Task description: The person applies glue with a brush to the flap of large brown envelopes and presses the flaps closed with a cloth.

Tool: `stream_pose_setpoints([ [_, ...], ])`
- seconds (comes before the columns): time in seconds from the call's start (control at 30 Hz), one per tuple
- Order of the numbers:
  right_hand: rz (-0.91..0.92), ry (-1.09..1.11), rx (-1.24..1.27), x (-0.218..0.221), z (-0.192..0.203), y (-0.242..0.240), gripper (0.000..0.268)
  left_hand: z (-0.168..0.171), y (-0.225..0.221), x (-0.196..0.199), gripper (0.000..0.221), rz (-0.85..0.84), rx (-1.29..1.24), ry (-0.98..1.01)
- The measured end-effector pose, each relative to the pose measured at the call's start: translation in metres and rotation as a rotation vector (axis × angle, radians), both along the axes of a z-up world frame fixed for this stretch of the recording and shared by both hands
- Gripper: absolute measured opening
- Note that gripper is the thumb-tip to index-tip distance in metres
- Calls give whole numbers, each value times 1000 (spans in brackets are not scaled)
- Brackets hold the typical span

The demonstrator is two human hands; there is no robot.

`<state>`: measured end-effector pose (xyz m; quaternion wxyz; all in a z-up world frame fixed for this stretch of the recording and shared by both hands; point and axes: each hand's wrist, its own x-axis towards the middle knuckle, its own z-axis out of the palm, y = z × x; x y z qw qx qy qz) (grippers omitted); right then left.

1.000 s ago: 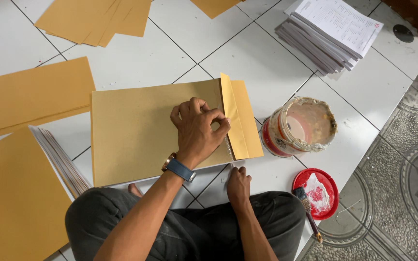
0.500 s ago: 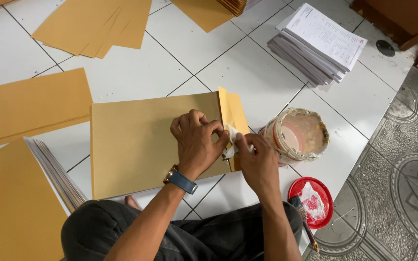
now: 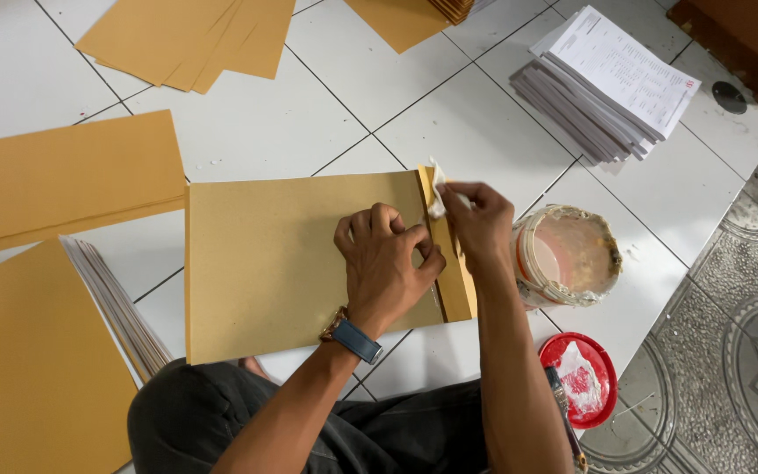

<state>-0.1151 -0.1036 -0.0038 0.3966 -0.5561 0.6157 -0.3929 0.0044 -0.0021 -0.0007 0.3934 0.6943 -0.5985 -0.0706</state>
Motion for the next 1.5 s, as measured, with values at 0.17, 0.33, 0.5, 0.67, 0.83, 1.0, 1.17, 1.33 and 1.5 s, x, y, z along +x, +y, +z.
stream_pose_setpoints([
  [0.17,33,-89,43,-19,3,20,31,3,0,-2,26,1,0,19],
  [0.33,-32,84,210,-49,36,103,23,3,-1,-3,23,10,24,2],
  [0.5,23,105,22,2,16,1,26,3,-1,-4,24,4,36,-10],
  [0.67,31,113,-41,17,34,3,21,5,0,-2,26,7,40,19],
  [0.83,-31,86,73,-27,43,99,25,7,1,-3,24,10,43,7],
  [1.0,44,127,52,-14,14,12,25,-1,-1,-4,25,0,20,6],
  [1.17,103,-30,34,13,18,-23,23,-3,-2,-4,25,11,-11,7],
  [1.33,15,186,101,-24,39,72,38,-4,-2,-4,27,44,-4,-21],
  [1.5,-26,102,106,-40,40,106,25,-5,-3,-5,25,35,2,-21],
])
